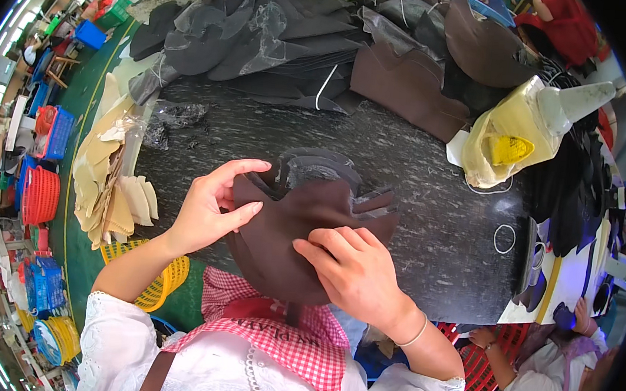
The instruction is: The person aligns and attaches padding inserts onto leather shoe pieces by hand, pressing the layers together.
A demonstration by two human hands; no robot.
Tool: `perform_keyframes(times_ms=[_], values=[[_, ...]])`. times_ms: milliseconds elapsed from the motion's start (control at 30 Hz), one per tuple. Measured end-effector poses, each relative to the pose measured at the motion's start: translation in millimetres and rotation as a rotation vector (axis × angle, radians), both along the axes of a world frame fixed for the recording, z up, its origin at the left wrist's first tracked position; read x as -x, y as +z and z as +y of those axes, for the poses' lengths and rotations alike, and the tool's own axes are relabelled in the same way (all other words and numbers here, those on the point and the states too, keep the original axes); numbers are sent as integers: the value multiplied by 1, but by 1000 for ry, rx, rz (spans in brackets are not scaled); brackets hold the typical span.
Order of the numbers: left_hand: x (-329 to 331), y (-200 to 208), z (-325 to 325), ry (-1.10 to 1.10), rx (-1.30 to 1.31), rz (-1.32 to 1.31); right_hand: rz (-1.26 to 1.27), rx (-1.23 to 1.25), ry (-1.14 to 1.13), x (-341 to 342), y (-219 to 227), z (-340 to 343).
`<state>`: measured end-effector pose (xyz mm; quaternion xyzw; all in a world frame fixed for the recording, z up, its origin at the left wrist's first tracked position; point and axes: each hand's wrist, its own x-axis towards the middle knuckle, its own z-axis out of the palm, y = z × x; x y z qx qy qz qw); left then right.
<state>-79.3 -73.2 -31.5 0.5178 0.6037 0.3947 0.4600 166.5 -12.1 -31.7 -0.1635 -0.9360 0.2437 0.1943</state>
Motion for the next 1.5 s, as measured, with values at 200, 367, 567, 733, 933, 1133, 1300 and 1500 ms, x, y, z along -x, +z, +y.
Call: perform_keyframes(times_ms=[200, 367, 567, 733, 933, 1133, 1300, 1500], values=[[-3, 10, 9, -70, -207, 586, -114, 1, 30, 3, 10, 3], [-1, 20, 4, -390, -930, 737, 80, 149, 57, -17, 22, 3], [2, 11, 0, -774, -513, 611, 34, -146, 128, -35, 7, -7], [-1, 5, -4, -810, -615, 670, 137, 493, 109, -34, 9, 8], [-3, 1, -10, -736, -618, 719, 302, 750, 83, -38, 1, 7], [4, -8, -17, -883, -570, 799, -13, 381, 254, -30, 13, -2], [5, -7, -16, -917, -603, 802, 162, -96, -359, 9, 17, 43], [4, -14, -18, -869, -643, 759, -14, -113, -272, 27, 9, 57]])
